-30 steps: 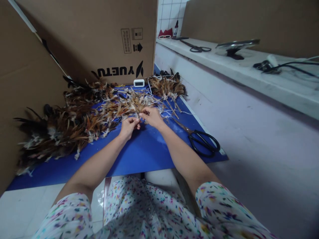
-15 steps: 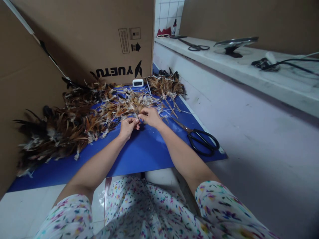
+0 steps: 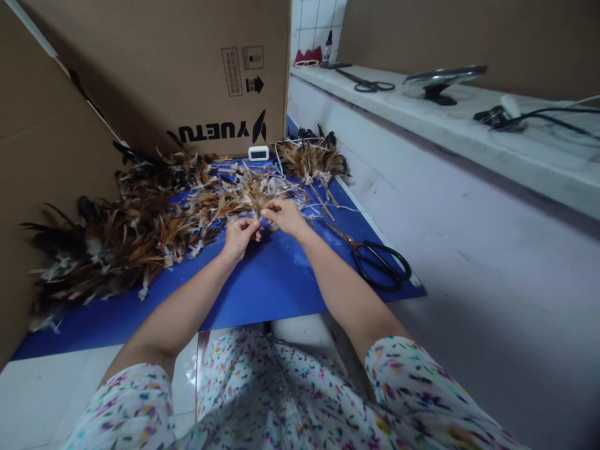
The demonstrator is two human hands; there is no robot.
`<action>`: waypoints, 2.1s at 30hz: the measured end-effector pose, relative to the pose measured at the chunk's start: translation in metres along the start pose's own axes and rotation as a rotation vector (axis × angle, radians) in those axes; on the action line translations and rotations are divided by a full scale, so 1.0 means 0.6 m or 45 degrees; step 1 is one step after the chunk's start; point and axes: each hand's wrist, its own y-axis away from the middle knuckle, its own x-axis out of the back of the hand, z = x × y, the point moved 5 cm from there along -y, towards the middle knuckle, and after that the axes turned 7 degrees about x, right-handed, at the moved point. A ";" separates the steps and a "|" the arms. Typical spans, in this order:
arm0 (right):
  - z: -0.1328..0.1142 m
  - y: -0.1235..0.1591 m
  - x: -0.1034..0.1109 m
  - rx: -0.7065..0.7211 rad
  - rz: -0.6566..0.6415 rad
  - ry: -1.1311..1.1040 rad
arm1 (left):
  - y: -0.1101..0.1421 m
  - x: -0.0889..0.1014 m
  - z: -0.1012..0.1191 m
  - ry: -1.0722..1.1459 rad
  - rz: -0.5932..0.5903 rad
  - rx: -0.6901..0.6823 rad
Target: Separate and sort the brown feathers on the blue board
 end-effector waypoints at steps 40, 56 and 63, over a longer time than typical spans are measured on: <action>0.044 -0.009 0.001 0.125 0.017 0.574 | -0.015 0.048 0.018 0.252 0.259 -0.093; 0.016 0.007 0.003 -0.375 0.175 -0.752 | -0.012 0.035 0.016 0.248 0.148 -0.037; 0.010 0.012 -0.007 -0.438 0.009 -0.783 | -0.010 0.032 0.014 0.252 0.106 -0.023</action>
